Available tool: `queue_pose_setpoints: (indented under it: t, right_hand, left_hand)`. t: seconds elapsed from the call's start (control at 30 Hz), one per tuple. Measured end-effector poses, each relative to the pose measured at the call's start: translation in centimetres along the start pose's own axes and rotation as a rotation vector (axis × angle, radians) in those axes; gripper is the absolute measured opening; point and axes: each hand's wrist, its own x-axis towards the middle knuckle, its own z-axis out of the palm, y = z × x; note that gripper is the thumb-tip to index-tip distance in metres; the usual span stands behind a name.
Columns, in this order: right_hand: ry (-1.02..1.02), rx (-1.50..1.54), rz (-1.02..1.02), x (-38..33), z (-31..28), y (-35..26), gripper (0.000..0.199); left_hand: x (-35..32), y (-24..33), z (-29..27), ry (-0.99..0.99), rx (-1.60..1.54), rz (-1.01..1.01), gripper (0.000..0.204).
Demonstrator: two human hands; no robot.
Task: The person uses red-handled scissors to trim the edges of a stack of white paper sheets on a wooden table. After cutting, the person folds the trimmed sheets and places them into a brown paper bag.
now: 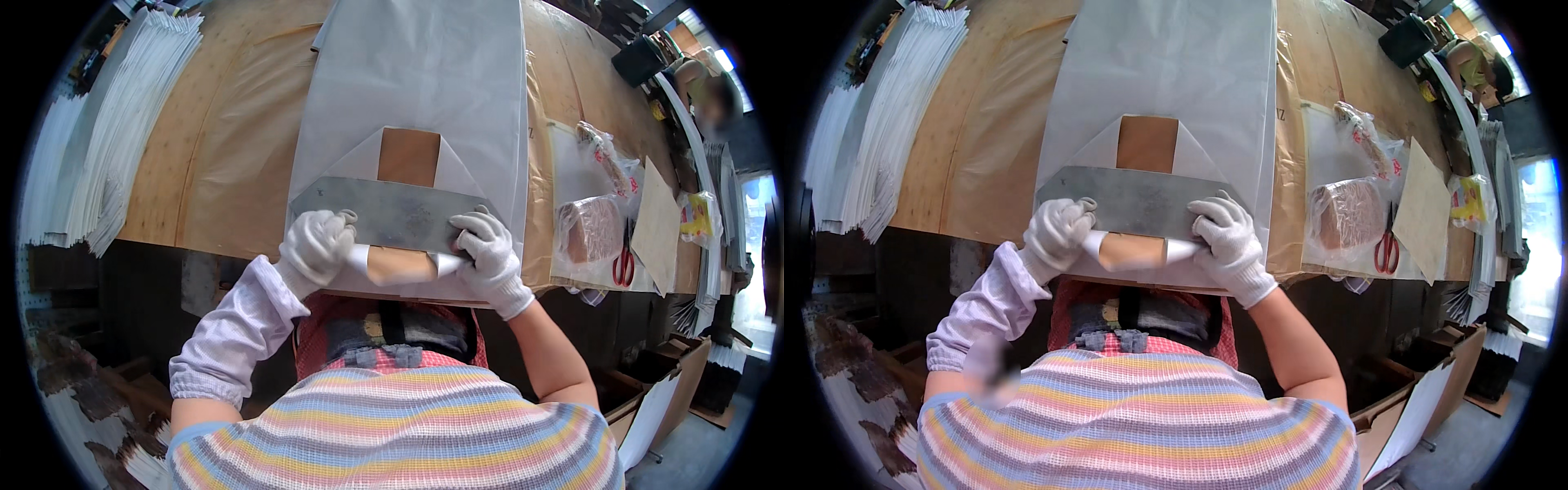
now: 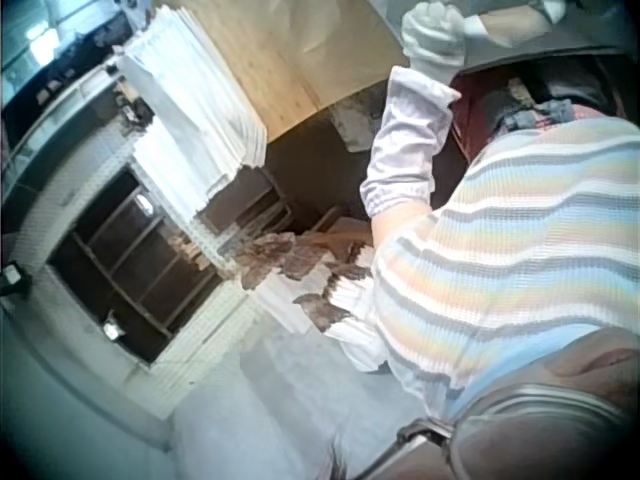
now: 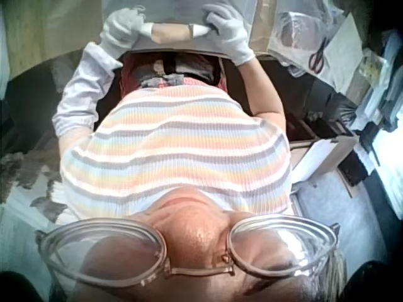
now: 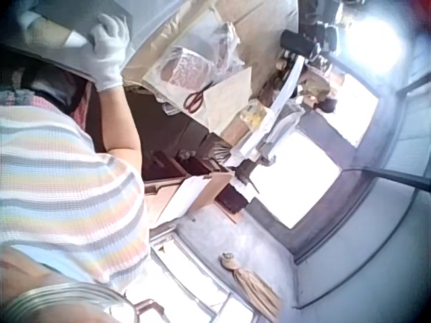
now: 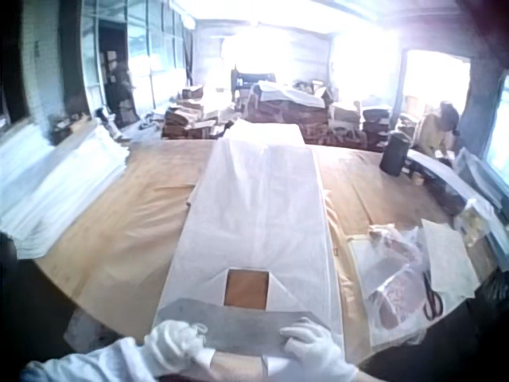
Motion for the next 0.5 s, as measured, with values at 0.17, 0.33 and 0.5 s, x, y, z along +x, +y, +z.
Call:
queue_pose_setpoints:
  t: [0.17, 0.33, 0.5]
  right_hand:
    - [-0.045, -0.099, 0.41, 0.1, 0.3, -1.3, 0.028]
    - [0.043, -0.297, 0.507, 2.4, 0.4, -0.5, 0.06]
    - [-0.313, -0.398, 0.768, 8.9, -1.7, 0.2, 0.067]
  left_hand:
    - [1.1, 1.8, -0.8, 0.026, -0.232, -0.482, 0.011]
    - [8.3, 1.8, -4.5, -0.362, 0.026, -0.873, 0.056]
    - [12.7, -1.4, -4.2, -0.485, 0.086, -0.835, 0.077]
